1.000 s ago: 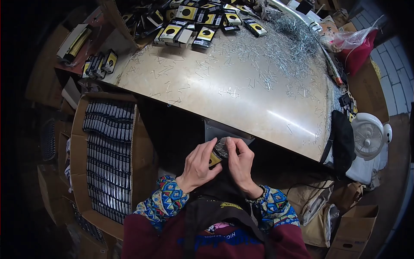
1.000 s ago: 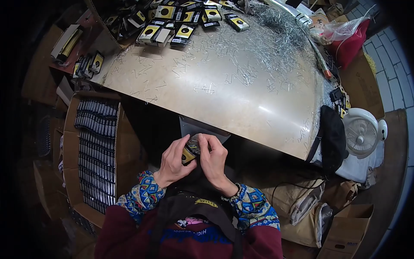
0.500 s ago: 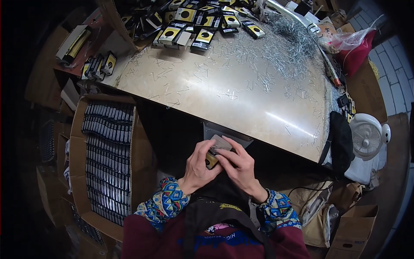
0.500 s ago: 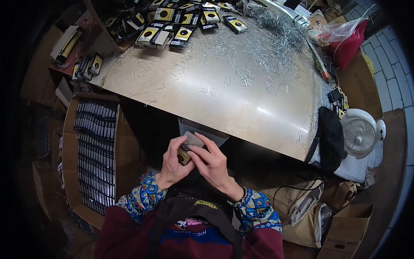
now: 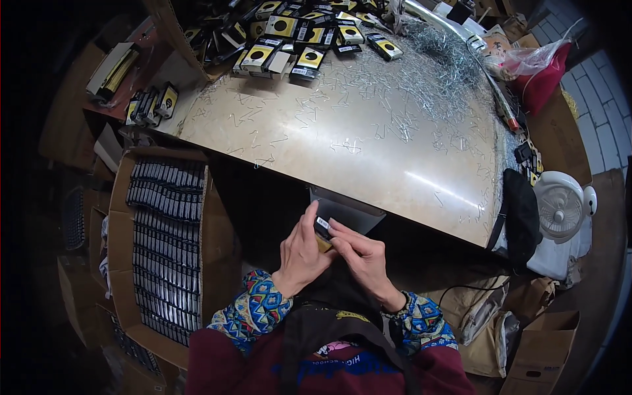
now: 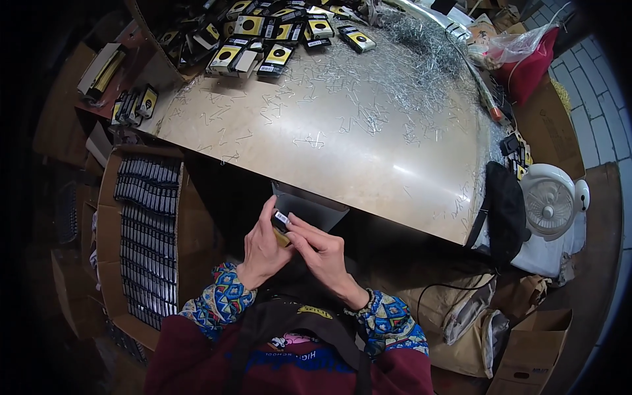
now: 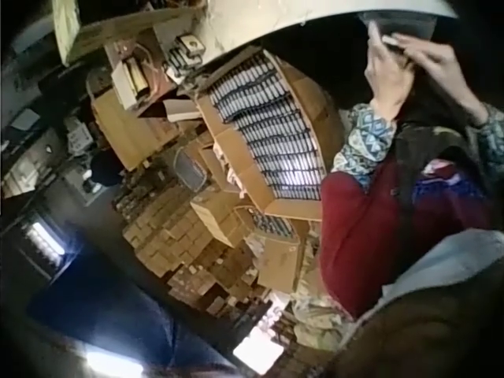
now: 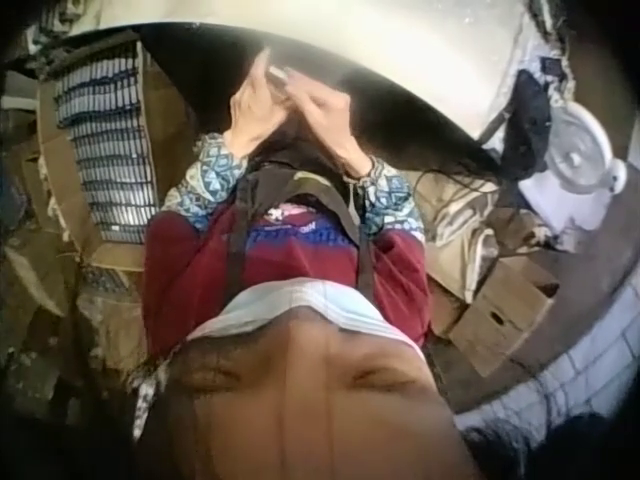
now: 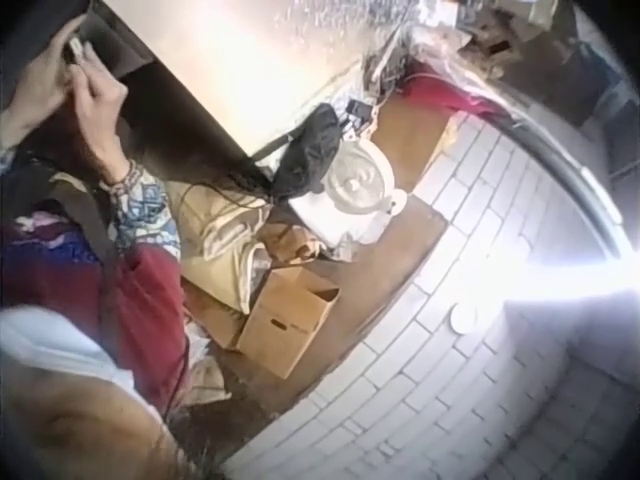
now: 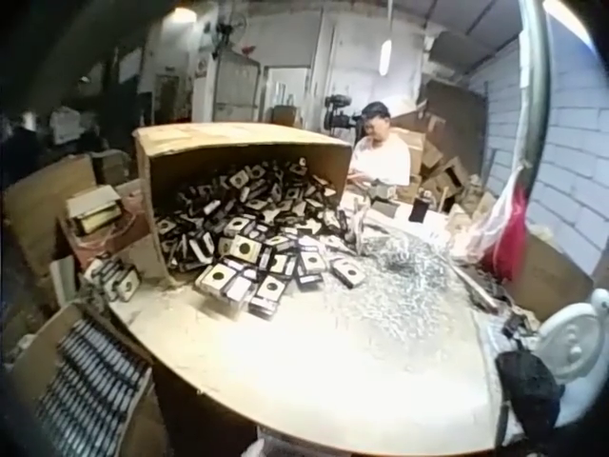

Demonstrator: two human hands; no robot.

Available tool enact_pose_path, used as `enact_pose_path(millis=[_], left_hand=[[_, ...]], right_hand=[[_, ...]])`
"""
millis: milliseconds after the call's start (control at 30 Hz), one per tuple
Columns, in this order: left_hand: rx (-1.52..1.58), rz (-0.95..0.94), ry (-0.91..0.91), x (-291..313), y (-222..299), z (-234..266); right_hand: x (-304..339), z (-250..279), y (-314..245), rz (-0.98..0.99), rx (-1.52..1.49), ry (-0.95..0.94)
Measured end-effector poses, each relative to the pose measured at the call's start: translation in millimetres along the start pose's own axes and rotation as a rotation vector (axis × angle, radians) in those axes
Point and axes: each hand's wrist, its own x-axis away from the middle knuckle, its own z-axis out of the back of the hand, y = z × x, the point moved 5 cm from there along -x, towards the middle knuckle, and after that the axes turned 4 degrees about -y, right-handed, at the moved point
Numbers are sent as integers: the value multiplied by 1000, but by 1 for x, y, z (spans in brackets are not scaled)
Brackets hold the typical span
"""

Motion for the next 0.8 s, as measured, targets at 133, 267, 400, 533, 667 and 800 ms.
enact_pose_path(millis=[133, 267, 400, 533, 667, 800], left_hand=[[-70, 74, -29, 3, -5, -6], [-59, 56, -26, 2, -5, -7], [-62, 42, 5, 5, -7, -8], [-86, 30, 45, 4, -9, -8], [-7, 103, 16, 7, -13, -11], [83, 212, -28, 3, -10, -8]], right_hand=[[0, -5, -9, -162, -71, 126], [-4, -3, -2, -227, -210, 141], [-4, -5, -2, -235, -195, 157], [-7, -11, -9, -100, -43, 214], [-4, -14, -17, 153, 227, 175], [-4, -13, -30, 472, 511, 112]])
